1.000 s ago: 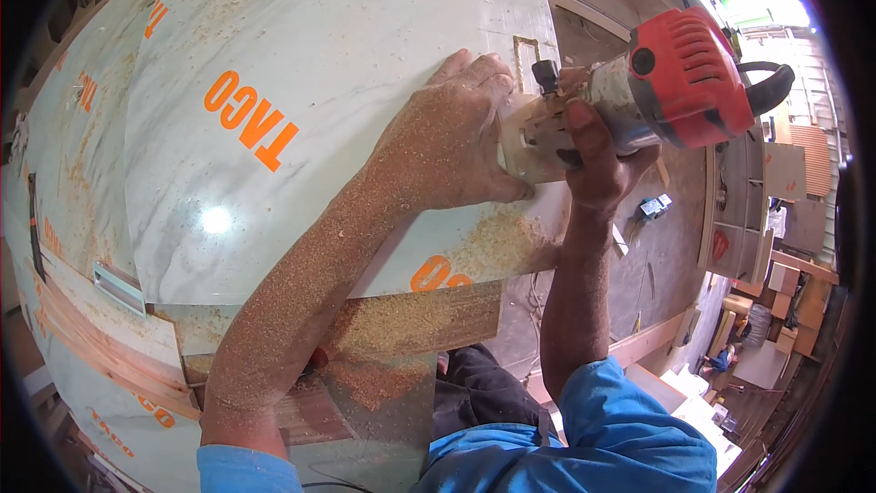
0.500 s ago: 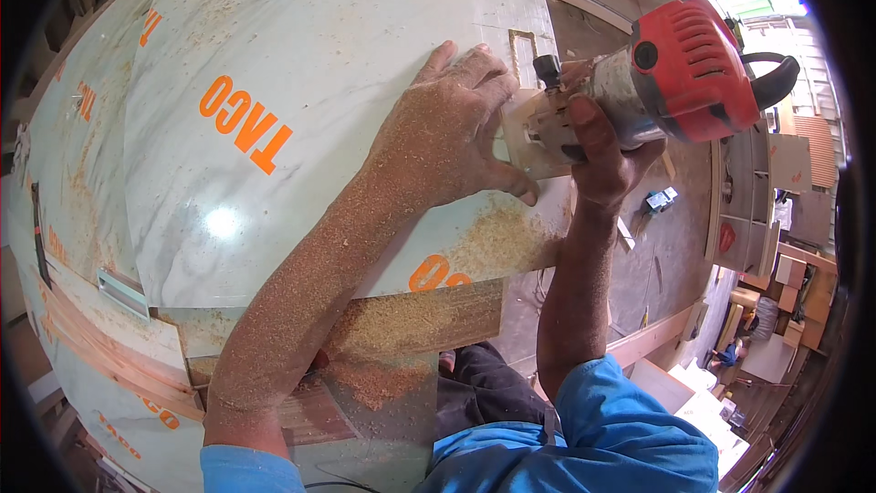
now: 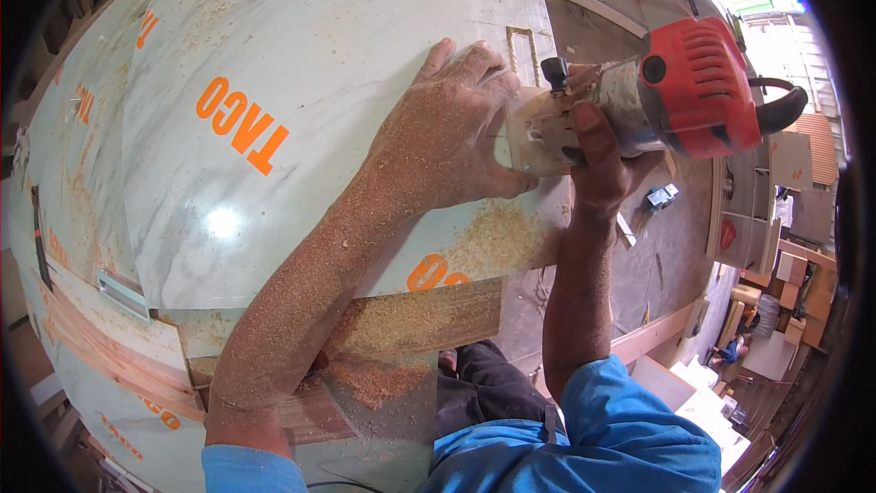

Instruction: The person uses a hand router to cut a rectangular hole in a white board and then prys out the cut piece with a screwdriver.

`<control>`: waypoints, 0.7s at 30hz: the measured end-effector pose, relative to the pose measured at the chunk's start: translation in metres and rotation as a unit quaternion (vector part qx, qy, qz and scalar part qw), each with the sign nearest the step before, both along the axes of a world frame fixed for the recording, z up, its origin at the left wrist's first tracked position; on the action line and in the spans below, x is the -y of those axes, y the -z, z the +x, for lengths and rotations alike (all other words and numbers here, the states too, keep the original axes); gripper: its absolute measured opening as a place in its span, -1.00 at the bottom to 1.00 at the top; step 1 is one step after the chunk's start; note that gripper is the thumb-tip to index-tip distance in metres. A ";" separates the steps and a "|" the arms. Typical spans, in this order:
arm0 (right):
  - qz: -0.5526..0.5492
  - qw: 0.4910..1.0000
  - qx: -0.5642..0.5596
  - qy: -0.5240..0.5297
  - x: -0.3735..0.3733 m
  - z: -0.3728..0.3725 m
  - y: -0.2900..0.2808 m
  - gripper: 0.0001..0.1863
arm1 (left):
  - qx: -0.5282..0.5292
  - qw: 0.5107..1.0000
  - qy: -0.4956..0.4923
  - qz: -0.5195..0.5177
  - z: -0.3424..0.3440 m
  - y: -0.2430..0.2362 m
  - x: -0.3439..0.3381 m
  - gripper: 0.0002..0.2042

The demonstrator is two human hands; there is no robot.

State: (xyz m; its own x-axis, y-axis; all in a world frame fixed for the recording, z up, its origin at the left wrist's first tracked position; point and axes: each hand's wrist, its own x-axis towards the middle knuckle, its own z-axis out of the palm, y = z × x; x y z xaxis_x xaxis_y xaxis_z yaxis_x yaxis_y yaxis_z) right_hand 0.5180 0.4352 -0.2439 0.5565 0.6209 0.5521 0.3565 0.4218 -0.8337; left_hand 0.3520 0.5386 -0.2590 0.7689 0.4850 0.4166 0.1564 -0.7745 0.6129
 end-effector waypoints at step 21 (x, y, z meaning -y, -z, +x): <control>0.008 0.999 -0.003 0.043 -0.002 -0.030 -0.003 -0.47 | -0.024 0.999 0.025 -0.016 -0.005 -0.005 -0.001 -0.13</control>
